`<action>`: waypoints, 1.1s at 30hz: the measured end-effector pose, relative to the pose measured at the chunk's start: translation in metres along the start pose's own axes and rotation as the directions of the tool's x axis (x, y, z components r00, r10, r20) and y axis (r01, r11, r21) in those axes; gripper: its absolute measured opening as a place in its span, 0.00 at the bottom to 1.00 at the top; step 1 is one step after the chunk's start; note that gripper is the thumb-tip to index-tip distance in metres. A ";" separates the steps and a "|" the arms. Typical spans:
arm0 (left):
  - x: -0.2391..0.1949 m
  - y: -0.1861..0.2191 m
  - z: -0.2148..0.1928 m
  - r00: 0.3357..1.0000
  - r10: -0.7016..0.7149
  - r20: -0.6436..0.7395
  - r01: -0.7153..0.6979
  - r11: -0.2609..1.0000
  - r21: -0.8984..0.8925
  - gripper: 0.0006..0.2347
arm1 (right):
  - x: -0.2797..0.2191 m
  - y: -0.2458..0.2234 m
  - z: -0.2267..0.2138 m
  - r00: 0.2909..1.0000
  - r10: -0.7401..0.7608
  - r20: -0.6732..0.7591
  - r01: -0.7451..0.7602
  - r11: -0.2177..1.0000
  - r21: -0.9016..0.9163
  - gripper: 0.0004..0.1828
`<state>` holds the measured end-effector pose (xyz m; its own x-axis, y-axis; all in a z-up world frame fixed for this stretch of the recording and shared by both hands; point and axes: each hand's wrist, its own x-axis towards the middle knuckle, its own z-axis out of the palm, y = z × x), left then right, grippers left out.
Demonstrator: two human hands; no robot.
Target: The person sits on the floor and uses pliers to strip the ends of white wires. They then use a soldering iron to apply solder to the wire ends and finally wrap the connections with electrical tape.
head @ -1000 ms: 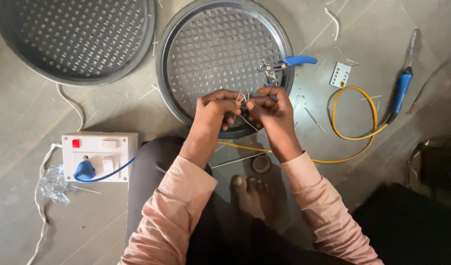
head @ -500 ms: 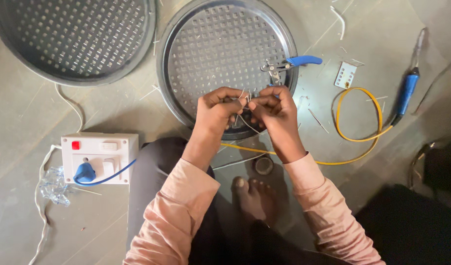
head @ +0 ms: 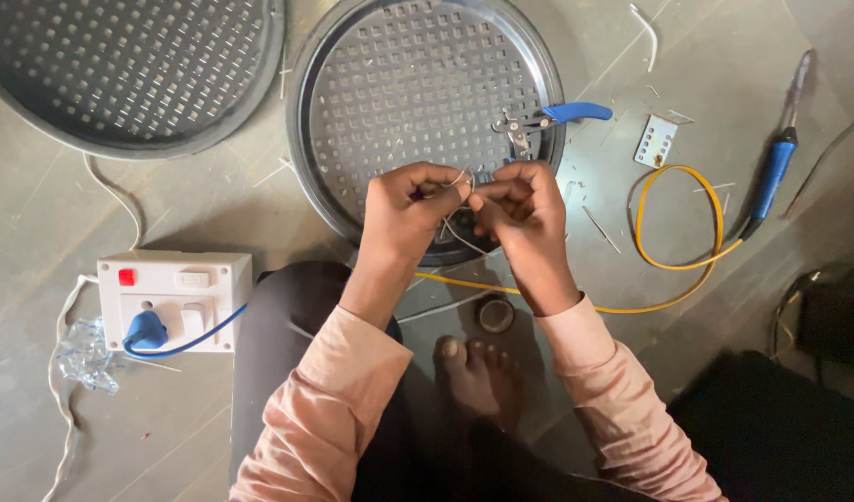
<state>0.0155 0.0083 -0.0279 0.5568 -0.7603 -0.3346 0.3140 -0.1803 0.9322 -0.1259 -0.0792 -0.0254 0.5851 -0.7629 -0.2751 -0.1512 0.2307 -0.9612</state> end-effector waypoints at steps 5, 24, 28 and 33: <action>0.000 0.004 0.000 0.999 -0.024 0.031 0.025 0.999 -0.047 0.05 | 0.001 0.003 -0.001 0.999 -0.036 0.009 0.036 0.999 0.014 0.19; 0.002 0.018 0.002 0.840 -0.419 0.345 0.465 0.883 -0.061 0.06 | -0.027 -0.053 -0.030 0.801 -0.539 0.262 0.593 0.648 -0.478 0.16; 0.002 0.015 0.002 0.802 -0.414 0.430 0.477 0.878 -0.045 0.06 | -0.013 -0.070 -0.046 0.747 -0.468 0.473 0.664 0.487 -0.567 0.23; 0.003 0.006 0.003 0.776 -0.426 0.465 0.536 0.834 -0.130 0.06 | -0.009 -0.077 -0.050 0.699 -0.410 0.586 0.714 0.347 -0.608 0.21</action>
<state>0.0170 0.0033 -0.0225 -0.0599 -0.8032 -0.5927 0.6602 -0.4772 0.5800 -0.1594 -0.1209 0.0502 0.9379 -0.2738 0.2132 -0.1196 -0.8318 -0.5420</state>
